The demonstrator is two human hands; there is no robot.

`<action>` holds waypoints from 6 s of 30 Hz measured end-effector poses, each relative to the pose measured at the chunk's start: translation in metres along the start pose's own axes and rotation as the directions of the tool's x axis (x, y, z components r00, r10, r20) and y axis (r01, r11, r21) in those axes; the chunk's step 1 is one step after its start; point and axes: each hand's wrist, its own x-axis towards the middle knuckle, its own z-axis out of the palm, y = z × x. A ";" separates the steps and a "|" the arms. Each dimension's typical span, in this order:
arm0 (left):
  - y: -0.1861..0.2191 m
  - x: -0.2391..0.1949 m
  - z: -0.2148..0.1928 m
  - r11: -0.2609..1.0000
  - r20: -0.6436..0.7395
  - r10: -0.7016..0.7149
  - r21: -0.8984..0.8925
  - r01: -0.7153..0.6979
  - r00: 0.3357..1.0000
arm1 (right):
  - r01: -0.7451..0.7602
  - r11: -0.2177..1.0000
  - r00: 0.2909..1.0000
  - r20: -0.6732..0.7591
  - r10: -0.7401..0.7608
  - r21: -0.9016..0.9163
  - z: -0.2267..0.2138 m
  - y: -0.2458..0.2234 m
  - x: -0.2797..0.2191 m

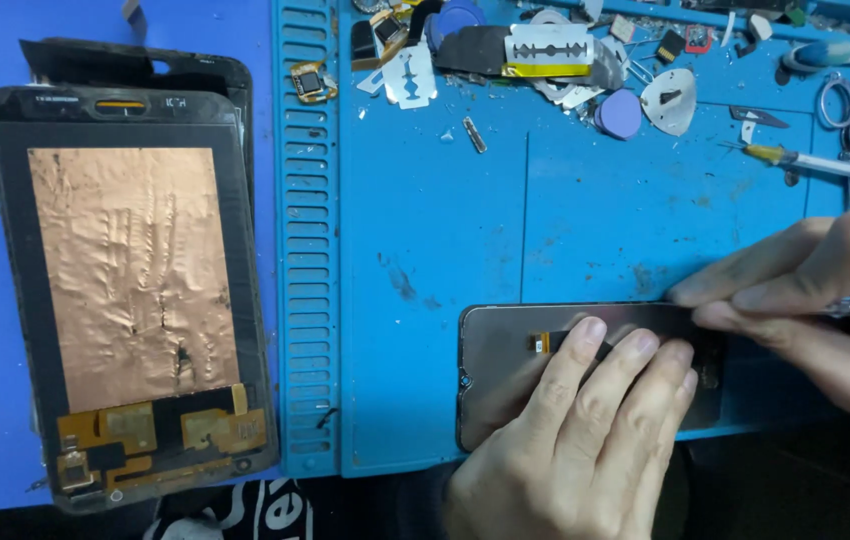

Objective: Cleaning a replacement smartphone screen and using a precision tool to scrape away excess adhesive from the edges.

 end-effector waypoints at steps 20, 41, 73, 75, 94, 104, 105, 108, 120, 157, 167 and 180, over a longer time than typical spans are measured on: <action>-0.008 0.003 0.005 0.969 0.077 0.116 0.212 -0.129 0.990 | 0.134 0.986 0.990 0.066 -0.128 -0.098 -0.016 0.014 -0.007; -0.009 0.003 0.032 0.932 0.174 0.176 0.289 -0.221 0.969 | -0.354 0.927 0.907 -0.198 0.372 0.122 -0.028 0.088 -0.070; -0.010 -0.008 0.043 0.879 0.262 0.119 0.421 -0.224 0.958 | -0.080 0.996 0.997 0.011 0.079 0.036 -0.057 0.147 -0.093; -0.009 -0.008 0.043 0.874 0.261 0.119 0.431 -0.226 0.958 | 0.072 0.996 0.996 0.057 -0.075 0.043 -0.058 0.152 -0.090; -0.008 -0.003 0.029 0.946 0.190 0.108 0.282 -0.160 0.976 | 0.002 0.989 0.999 0.036 -0.007 0.148 -0.081 0.247 -0.094; -0.007 -0.006 0.036 0.942 0.236 0.119 0.279 -0.185 0.964 | 0.064 0.998 0.998 -0.023 -0.064 -0.012 -0.057 0.139 -0.090; -0.008 -0.005 0.035 0.942 0.235 0.118 0.280 -0.183 0.965 | 0.064 0.998 0.998 -0.022 -0.065 -0.013 -0.057 0.138 -0.089; -0.008 -0.002 0.032 0.938 0.216 0.117 0.297 -0.179 0.969 | 0.008 1.000 1.000 -0.028 -0.008 0.009 -0.048 0.118 -0.076; -0.007 0.002 0.023 0.946 0.119 0.139 0.277 -0.167 0.983 | 0.033 0.998 0.999 0.016 -0.034 0.045 -0.024 0.059 -0.032; -0.005 0.000 0.015 0.981 0.043 0.073 0.177 -0.080 0.996 | 0.070 0.997 0.997 0.034 -0.070 -0.011 0.002 0.006 -0.004; -0.005 -0.001 0.018 0.979 0.020 0.062 0.195 -0.065 0.998 | 0.140 0.988 0.986 0.104 -0.133 -0.064 -0.003 0.005 -0.003; -0.007 -0.004 0.024 0.972 0.078 0.099 0.207 -0.114 0.992 | 0.101 0.995 0.994 0.031 -0.101 0.017 -0.033 0.102 -0.050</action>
